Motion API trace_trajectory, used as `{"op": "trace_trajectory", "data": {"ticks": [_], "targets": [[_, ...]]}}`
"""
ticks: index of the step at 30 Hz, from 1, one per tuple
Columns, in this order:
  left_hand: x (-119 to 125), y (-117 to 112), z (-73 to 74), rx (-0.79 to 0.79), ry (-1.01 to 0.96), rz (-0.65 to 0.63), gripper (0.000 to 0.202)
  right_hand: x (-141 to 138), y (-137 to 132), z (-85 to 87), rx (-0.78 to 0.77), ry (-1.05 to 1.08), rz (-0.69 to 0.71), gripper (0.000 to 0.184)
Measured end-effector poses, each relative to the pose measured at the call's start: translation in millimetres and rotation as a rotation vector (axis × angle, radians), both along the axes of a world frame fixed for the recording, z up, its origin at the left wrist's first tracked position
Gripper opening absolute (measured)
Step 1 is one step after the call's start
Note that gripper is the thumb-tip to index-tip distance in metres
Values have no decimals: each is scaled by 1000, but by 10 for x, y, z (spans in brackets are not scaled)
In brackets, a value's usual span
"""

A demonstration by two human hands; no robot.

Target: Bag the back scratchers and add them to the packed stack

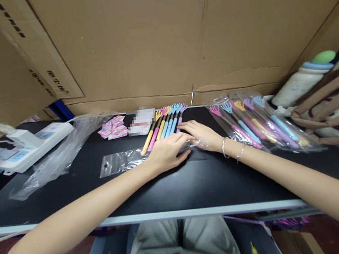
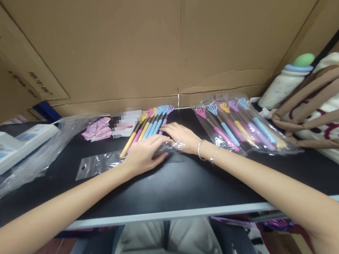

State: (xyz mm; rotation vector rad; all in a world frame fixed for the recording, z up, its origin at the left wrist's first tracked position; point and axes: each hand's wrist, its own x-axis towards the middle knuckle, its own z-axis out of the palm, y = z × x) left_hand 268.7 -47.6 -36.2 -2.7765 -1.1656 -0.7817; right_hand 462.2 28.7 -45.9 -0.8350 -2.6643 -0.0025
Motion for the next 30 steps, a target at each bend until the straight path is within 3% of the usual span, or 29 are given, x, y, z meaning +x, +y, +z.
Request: {"op": "trace_trajectory", "data": {"ticks": [9,14,21,26,30], "targets": [[-7,-2,2,8,-15,-40,29,248,-283,168,16,-59,2,37],[-6,-15,12,3,-21,-40,28,513,-372,324,-46,-105,-110,32],[-6,-7,-10,3,-31,-38,28,592,-143,402,-25,-149,-450,20],[-6,-3,-5,17,-37,-31,28,393,100,330,-53,-250,-642,34],[-4,-4,-4,22,-35,-25,28,316,177,275,-80,-273,-711,34]]}}
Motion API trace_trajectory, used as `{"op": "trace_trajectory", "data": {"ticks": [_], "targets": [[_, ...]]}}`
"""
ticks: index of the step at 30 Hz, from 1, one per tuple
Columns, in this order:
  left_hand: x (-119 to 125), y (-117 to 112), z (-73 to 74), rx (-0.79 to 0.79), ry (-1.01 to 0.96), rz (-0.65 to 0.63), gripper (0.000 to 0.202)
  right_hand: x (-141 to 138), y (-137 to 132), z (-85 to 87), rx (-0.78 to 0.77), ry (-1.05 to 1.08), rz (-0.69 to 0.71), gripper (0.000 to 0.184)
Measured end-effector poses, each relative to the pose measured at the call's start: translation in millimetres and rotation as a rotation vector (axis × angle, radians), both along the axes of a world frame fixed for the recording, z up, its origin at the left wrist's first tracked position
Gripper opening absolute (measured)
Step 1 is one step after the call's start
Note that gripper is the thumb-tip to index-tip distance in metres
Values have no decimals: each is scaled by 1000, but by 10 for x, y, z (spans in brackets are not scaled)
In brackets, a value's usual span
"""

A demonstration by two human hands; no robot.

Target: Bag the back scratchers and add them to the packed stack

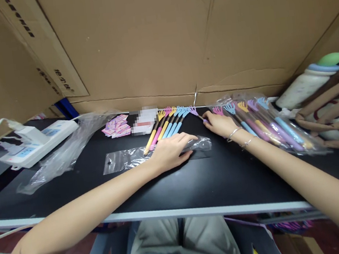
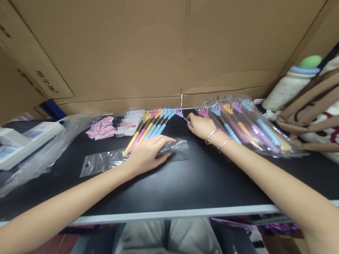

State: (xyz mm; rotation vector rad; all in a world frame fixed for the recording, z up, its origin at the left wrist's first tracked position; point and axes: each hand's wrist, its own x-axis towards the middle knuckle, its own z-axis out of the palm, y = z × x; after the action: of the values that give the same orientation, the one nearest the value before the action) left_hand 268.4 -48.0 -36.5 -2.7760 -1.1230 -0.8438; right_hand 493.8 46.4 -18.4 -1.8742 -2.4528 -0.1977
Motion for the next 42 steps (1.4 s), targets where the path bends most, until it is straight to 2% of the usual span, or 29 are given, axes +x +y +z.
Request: {"op": "trace_trajectory", "data": {"ticks": [6,9,11,13,18,22,27,31,36,42], "targets": [[3,6,-15,10,6,-4,29,135,-59,40,26,50,-48,36],[0,4,-13,12,7,-7,28,216,-40,106,68,160,-79,36],[-2,0,-9,9,6,-5,28,255,-11,144,70,316,-47,34],[-3,-3,-6,3,5,-4,28,274,10,172,11,561,8,32],[0,-2,-2,-10,7,-12,29,218,-22,225,-269,1256,20,19],[1,0,0,-26,20,5,31,129,-91,239,-454,1480,53,15],[0,-3,11,-36,31,7,30,50,-165,196,-529,1506,198,10],[-2,3,14,-22,34,3,29,36,-220,204,-575,1402,229,8],[-19,6,29,-3,33,0,30,85,-247,270,-610,1282,245,13],[-62,-16,76,16,2,-12,34,201,-272,449,-504,1185,267,15]]}}
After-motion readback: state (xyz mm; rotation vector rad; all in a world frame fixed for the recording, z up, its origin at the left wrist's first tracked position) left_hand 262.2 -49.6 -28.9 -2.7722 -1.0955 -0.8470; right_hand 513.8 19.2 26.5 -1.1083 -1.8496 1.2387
